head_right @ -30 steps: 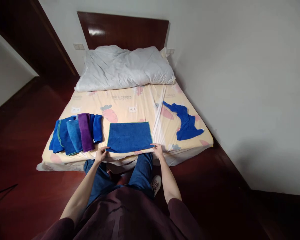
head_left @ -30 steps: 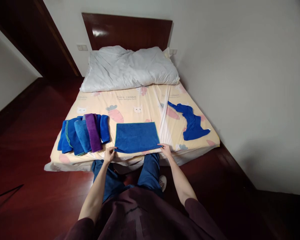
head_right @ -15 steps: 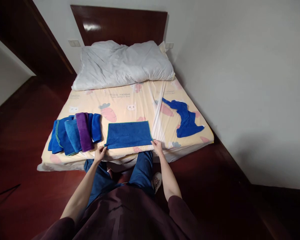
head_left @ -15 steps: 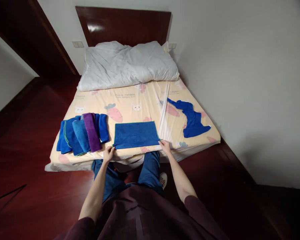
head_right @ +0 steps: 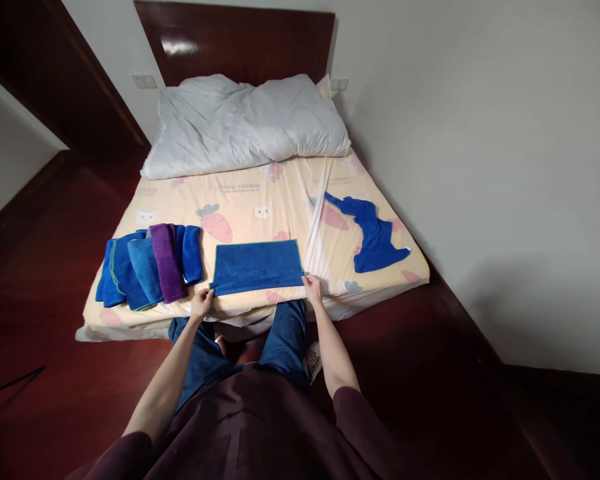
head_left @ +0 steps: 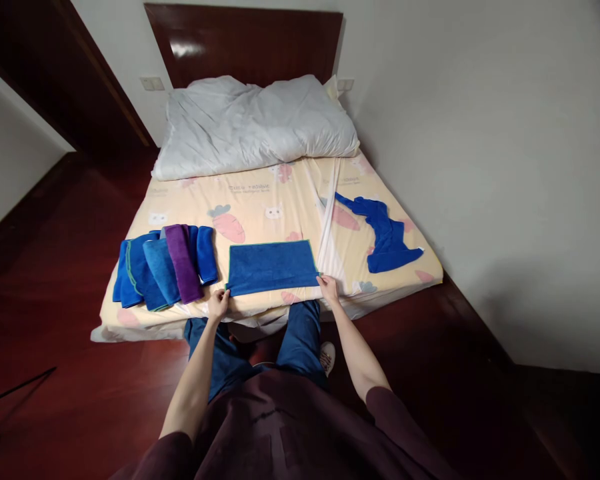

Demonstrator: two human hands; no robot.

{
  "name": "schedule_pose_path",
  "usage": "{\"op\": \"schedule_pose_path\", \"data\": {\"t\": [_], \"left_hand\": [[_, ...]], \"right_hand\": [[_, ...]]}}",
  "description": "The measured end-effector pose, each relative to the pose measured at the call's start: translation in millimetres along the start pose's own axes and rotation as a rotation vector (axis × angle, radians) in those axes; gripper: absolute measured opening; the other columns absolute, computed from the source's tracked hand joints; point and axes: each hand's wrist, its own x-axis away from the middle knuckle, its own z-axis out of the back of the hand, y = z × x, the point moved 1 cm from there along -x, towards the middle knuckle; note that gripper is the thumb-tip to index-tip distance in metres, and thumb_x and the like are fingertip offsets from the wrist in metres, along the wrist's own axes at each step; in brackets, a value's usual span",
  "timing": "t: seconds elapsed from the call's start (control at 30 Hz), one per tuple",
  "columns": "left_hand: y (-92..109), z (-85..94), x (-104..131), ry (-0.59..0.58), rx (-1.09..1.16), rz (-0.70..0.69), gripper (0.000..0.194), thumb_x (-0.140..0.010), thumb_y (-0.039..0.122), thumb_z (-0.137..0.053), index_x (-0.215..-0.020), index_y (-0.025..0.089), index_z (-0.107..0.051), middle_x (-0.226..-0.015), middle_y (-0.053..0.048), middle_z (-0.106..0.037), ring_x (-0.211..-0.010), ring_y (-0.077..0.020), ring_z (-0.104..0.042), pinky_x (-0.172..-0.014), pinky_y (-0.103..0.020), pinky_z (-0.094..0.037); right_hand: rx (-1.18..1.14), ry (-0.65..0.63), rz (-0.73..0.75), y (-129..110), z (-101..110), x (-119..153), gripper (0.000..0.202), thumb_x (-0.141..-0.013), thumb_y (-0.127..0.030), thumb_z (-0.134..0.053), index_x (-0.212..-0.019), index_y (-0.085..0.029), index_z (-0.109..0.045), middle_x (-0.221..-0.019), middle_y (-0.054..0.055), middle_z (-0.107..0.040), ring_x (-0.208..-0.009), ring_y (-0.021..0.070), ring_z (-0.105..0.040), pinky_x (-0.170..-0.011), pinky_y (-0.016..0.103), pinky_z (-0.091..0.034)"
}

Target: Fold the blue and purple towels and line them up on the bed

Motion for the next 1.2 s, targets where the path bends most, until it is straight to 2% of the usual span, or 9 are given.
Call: {"op": "schedule_pose_path", "data": {"t": [0.2,0.3,0.37,0.43,0.5,0.63,0.77,1.0,1.2], "left_hand": [[5.4,-0.7,-1.1,-0.016,-0.029,-0.011,0.035,-0.085,0.049,-0.049,-0.084,0.017,-0.064,-0.079,-0.008,-0.066,-0.073,-0.0235,-0.062,-0.073,-0.035,-0.050],[14.6,1.3,6.2,0.060,-0.062,-0.057,0.040,-0.087,0.044,-0.051,-0.108,0.013,-0.064,-0.097,-0.014,-0.068,-0.090,-0.0280,-0.064,-0.085,-0.041,-0.051],[22.7,3.4,18.6,0.164,-0.149,-0.145,0.048,-0.089,0.040,-0.051,-0.127,0.011,-0.057,-0.120,-0.019,-0.063,-0.111,-0.0325,-0.060,-0.097,-0.047,-0.047],[30.7,3.1,35.8,0.191,-0.261,-0.276,0.050,-0.092,0.034,-0.049,-0.138,0.013,-0.050,-0.140,-0.021,-0.052,-0.129,-0.0349,-0.049,-0.106,-0.052,-0.041],[37.8,-1.9,53.3,0.096,-0.341,-0.417,0.049,-0.094,0.027,-0.046,-0.142,0.017,-0.048,-0.152,-0.017,-0.044,-0.140,-0.0337,-0.039,-0.112,-0.052,-0.036],[49.5,-21.6,70.9,-0.059,-0.420,-0.600,0.051,-0.096,0.024,-0.042,-0.146,0.018,-0.048,-0.160,-0.012,-0.034,-0.151,-0.0316,-0.024,-0.120,-0.051,-0.027],[50.7,-36.9,58.8,-0.061,-0.456,-0.597,0.055,-0.097,0.027,-0.041,-0.150,0.016,-0.044,-0.162,-0.012,-0.031,-0.152,-0.0336,-0.019,-0.121,-0.055,-0.023],[23.9,-37.5,38.9,-0.038,-0.503,-0.517,0.054,-0.098,0.030,-0.037,-0.149,0.015,-0.047,-0.158,-0.015,-0.038,-0.149,-0.0347,-0.029,-0.120,-0.054,-0.028],[26.3,-39.4,29.8,-0.056,-0.535,-0.500,0.055,-0.094,0.019,-0.039,-0.148,0.015,-0.047,-0.154,-0.018,-0.044,-0.146,-0.0351,-0.034,-0.119,-0.059,-0.025]], "right_hand": [[0.111,0.023,-0.054,-10.4,-1.4,2.4,0.032,-0.078,-0.046,-0.063,-0.084,-0.017,-0.073,-0.089,0.014,-0.077,-0.086,0.0295,-0.073,-0.081,0.037,-0.055],[0.161,0.047,-0.084,-22.9,-0.3,5.0,0.030,-0.080,-0.042,-0.061,-0.090,-0.017,-0.074,-0.089,0.013,-0.076,-0.087,0.0293,-0.071,-0.083,0.039,-0.054],[0.222,0.117,-0.046,-36.5,2.7,10.8,0.035,-0.082,-0.041,-0.061,-0.103,-0.016,-0.073,-0.101,0.015,-0.074,-0.097,0.0307,-0.068,-0.089,0.042,-0.052],[0.280,0.187,0.086,-54.1,5.6,22.4,0.043,-0.085,-0.042,-0.060,-0.117,-0.015,-0.069,-0.117,0.017,-0.068,-0.110,0.0314,-0.062,-0.098,0.045,-0.048],[0.316,0.165,0.273,-72.8,4.9,39.4,0.045,-0.091,-0.039,-0.054,-0.129,-0.016,-0.064,-0.130,0.017,-0.061,-0.122,0.0299,-0.055,-0.106,0.046,-0.043],[0.459,-0.149,0.574,-95.2,-10.6,73.5,0.046,-0.100,-0.031,-0.043,-0.144,-0.022,-0.053,-0.152,0.010,-0.047,-0.140,0.0247,-0.040,-0.116,0.043,-0.033],[0.640,-0.302,0.615,-85.4,-25.0,80.3,0.049,-0.101,-0.027,-0.038,-0.147,-0.020,-0.050,-0.160,0.008,-0.036,-0.149,0.0251,-0.029,-0.121,0.048,-0.024],[0.808,-0.252,0.544,-59.6,-17.0,66.3,0.052,-0.100,-0.021,-0.034,-0.151,-0.019,-0.044,-0.159,0.009,-0.037,-0.148,0.0242,-0.032,-0.121,0.049,-0.024],[0.876,-0.249,0.481,-64.0,-23.1,56.9,0.054,-0.095,-0.012,-0.039,-0.148,-0.019,-0.048,-0.156,0.011,-0.041,-0.146,0.0245,-0.036,-0.120,0.051,-0.023]]}}
